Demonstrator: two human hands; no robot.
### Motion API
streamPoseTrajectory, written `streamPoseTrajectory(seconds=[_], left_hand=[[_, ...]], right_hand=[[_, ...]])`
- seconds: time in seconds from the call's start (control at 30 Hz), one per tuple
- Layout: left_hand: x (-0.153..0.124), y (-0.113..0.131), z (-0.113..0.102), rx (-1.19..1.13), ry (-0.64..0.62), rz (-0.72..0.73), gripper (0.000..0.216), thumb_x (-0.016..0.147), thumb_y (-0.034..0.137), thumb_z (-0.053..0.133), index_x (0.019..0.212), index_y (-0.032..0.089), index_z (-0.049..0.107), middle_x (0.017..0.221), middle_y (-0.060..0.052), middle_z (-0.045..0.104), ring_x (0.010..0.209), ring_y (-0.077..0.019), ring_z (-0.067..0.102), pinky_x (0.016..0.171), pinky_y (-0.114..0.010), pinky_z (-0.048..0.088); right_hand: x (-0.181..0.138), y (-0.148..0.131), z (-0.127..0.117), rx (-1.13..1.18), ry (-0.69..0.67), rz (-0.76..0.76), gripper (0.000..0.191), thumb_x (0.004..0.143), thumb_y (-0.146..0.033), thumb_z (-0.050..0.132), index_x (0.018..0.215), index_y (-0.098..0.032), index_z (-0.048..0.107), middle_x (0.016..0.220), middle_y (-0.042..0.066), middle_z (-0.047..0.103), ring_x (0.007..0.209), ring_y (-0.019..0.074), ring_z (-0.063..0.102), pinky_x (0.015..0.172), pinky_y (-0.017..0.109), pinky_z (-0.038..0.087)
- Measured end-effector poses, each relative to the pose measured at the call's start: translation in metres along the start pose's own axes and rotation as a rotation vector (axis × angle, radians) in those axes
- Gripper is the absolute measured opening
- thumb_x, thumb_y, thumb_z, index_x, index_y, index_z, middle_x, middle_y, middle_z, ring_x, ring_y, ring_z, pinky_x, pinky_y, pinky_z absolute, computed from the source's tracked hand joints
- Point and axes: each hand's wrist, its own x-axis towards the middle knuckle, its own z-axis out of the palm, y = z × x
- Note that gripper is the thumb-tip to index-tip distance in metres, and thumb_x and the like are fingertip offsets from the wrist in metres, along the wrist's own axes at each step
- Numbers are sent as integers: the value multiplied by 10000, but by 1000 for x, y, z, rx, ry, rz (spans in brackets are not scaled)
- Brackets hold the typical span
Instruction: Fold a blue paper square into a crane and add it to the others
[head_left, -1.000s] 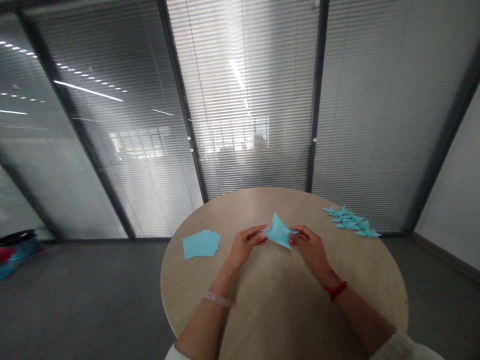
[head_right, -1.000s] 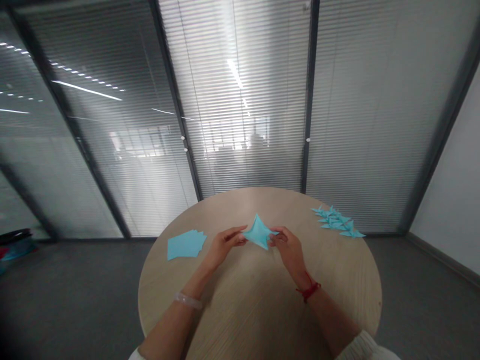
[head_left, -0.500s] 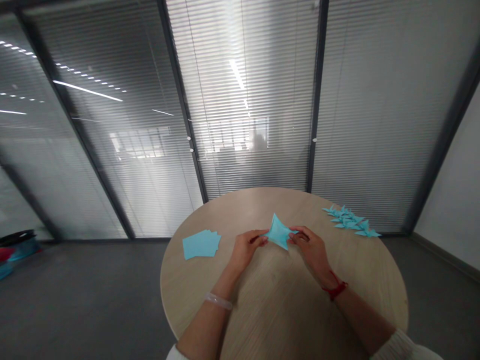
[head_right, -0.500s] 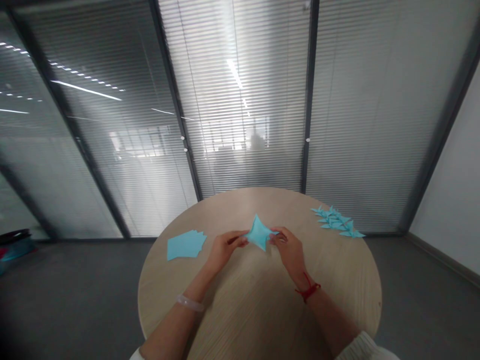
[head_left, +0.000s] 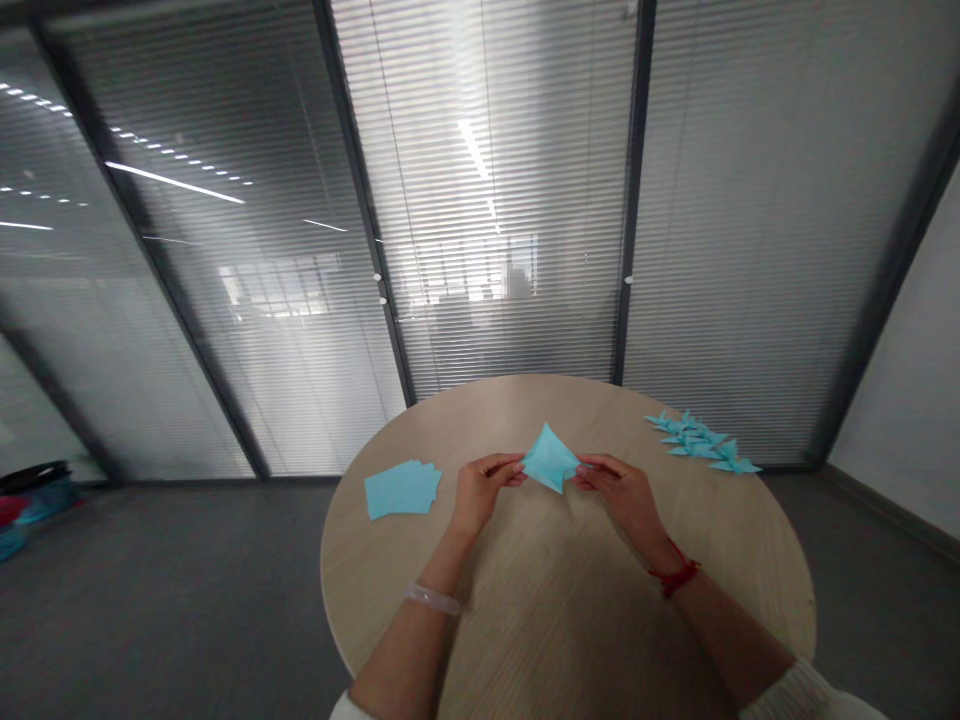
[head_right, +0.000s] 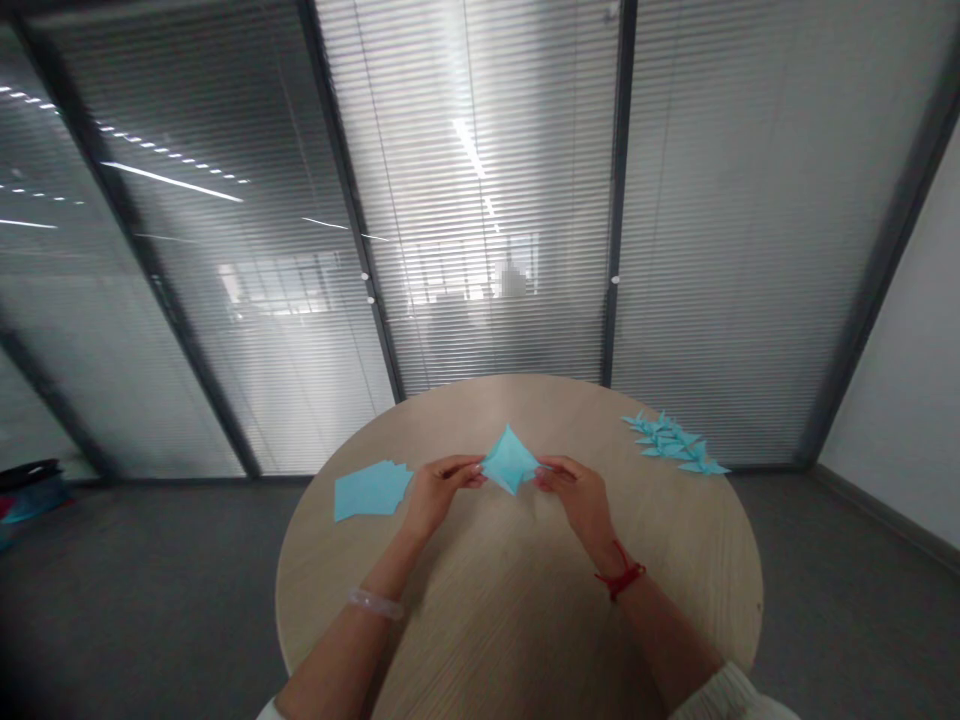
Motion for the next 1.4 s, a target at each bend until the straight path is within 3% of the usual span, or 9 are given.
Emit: streamPoseTrajectory(seconds=[0.4, 0.5, 0.63, 0.73, 0.87, 1.0, 1.23, 1.4], left_hand=[[-3, 7, 0, -83, 52, -7, 321, 640, 357, 754, 856, 119, 739, 753, -71, 733, 690, -202, 691, 717, -319, 569], [-3, 6, 0, -73, 28, 0, 356, 658, 360, 738, 926, 126, 726, 763, -61, 730, 705, -196, 689, 727, -312, 557], [-1, -2, 2, -43, -70, 16, 478, 651, 333, 743, 1088, 153, 671, 651, -5, 693, 664, -171, 674, 711, -294, 541], [-1, -5, 5, -21, -101, 0, 492, 639, 333, 746, 1094, 163, 670, 627, 7, 682, 645, -166, 665, 700, -291, 532], [-2, -5, 7, -27, -57, -21, 488, 608, 351, 764, 1052, 163, 694, 642, -3, 694, 650, -180, 666, 687, -298, 525], [-3, -3, 9, -75, -46, -33, 464, 578, 335, 784, 1000, 155, 714, 673, -26, 717, 649, -189, 669, 687, -305, 523], [-4, -4, 10, -112, -27, -34, 404, 572, 296, 783, 952, 171, 727, 667, -25, 720, 649, -182, 667, 678, -287, 513], [-4, -5, 11, -52, 26, -13, 359, 575, 281, 770, 917, 181, 727, 637, -12, 708, 622, -167, 650, 639, -260, 492]], right_hand=[[2, 1, -3, 239, -4, 92, 369, 580, -399, 804, 864, -177, 728, 734, 53, 728, 680, 229, 689, 759, 405, 573], [0, 1, -2, 270, -21, 70, 357, 604, -401, 793, 878, -184, 724, 748, 49, 723, 699, 227, 683, 776, 409, 569], [-2, -1, -1, 225, -79, 48, 402, 634, -433, 770, 939, -174, 722, 825, 74, 728, 737, 240, 682, 789, 419, 557], [-3, -4, 1, 136, -94, 32, 460, 616, -465, 771, 960, -163, 727, 790, 76, 728, 720, 240, 677, 754, 403, 556], [-3, -6, 1, 35, -123, 5, 475, 561, -449, 804, 950, -185, 740, 711, 49, 719, 674, 218, 660, 681, 347, 547], [-3, -6, 1, 59, -113, 24, 441, 534, -418, 820, 909, -197, 750, 767, 50, 729, 679, 212, 657, 667, 326, 535], [-4, -6, 1, 64, -93, 35, 416, 587, -407, 787, 942, -195, 738, 676, 21, 706, 654, 180, 639, 657, 289, 509], [-3, -4, 1, 13, -124, 7, 442, 600, -403, 774, 978, -180, 722, 733, 35, 717, 652, 175, 637, 624, 274, 497]])
